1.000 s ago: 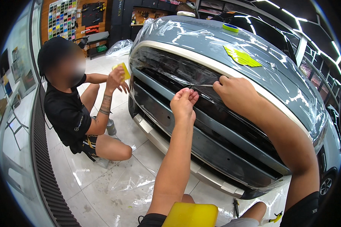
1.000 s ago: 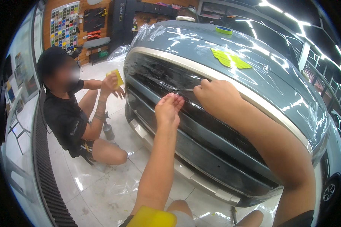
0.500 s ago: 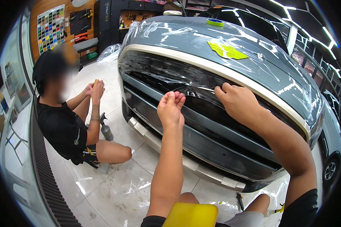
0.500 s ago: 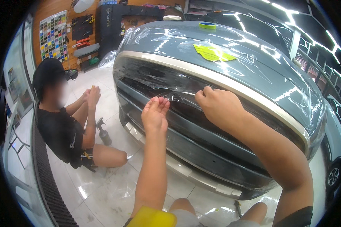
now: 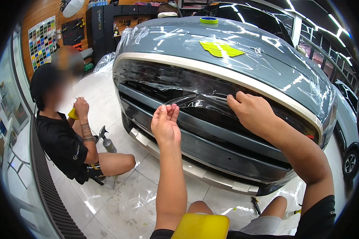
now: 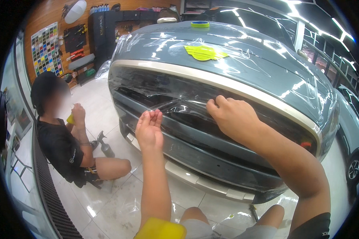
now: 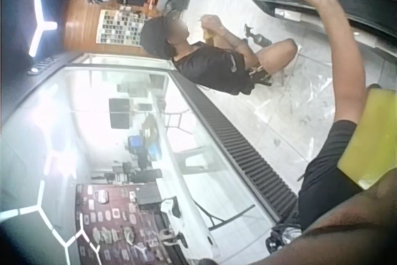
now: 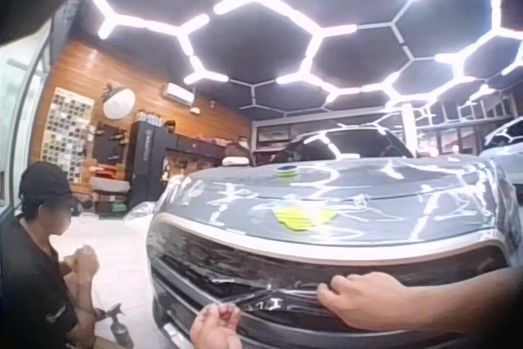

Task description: The person applies a transparent protective film to the front bumper and grille of a grey car. They use a yellow squeegee to smooth the film and a heat gun to help it conform to the curves. A second person assists by spraying liquid and smoothing the film on the opposite side.

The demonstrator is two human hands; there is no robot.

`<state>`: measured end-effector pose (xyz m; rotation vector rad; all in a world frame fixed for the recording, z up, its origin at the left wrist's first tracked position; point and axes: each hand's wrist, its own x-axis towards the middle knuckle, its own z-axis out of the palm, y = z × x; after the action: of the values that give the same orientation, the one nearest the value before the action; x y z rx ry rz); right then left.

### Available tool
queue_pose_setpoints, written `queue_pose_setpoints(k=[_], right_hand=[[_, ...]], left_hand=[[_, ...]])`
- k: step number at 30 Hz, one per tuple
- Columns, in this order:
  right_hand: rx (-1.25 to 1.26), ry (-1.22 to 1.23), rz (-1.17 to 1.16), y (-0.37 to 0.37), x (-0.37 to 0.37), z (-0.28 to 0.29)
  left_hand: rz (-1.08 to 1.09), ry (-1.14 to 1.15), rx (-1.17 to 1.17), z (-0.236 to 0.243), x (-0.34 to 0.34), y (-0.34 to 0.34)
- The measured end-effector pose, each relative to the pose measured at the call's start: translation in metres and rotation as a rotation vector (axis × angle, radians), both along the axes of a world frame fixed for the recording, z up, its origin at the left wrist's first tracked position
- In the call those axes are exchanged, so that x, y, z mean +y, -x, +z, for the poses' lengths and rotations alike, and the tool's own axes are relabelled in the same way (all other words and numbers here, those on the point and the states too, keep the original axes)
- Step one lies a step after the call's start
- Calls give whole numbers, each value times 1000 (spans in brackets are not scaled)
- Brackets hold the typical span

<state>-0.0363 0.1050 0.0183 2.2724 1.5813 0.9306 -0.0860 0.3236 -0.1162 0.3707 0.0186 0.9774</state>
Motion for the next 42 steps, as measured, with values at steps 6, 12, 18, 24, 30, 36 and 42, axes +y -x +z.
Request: queue_pose_setpoints(k=[6, 12, 18, 24, 30, 36, 42], right_hand=[[33, -6, -48, 2, -15, -1], [35, -7, -79, 6, -34, -1], [-12, -35, -88, 5, -60, -6], [-44, -80, -86, 10, -88, -11], [-48, -111, -122, 16, -119, -16], [-71, -142, -150, 16, -157, -26], [-56, -196, -177, 19, -190, -32]], left_hand=[[-1, -21, -27, -6, -1, 9], [-3, -29, -48, -9, -3, 18], [-20, -32, -47, -16, -4, 26], [-8, -42, -10, -23, -3, 35], [-35, -116, -28, -38, 4, 46], [-84, -128, 3, -54, 5, 56], [-109, -126, -21, -66, 13, 74]])
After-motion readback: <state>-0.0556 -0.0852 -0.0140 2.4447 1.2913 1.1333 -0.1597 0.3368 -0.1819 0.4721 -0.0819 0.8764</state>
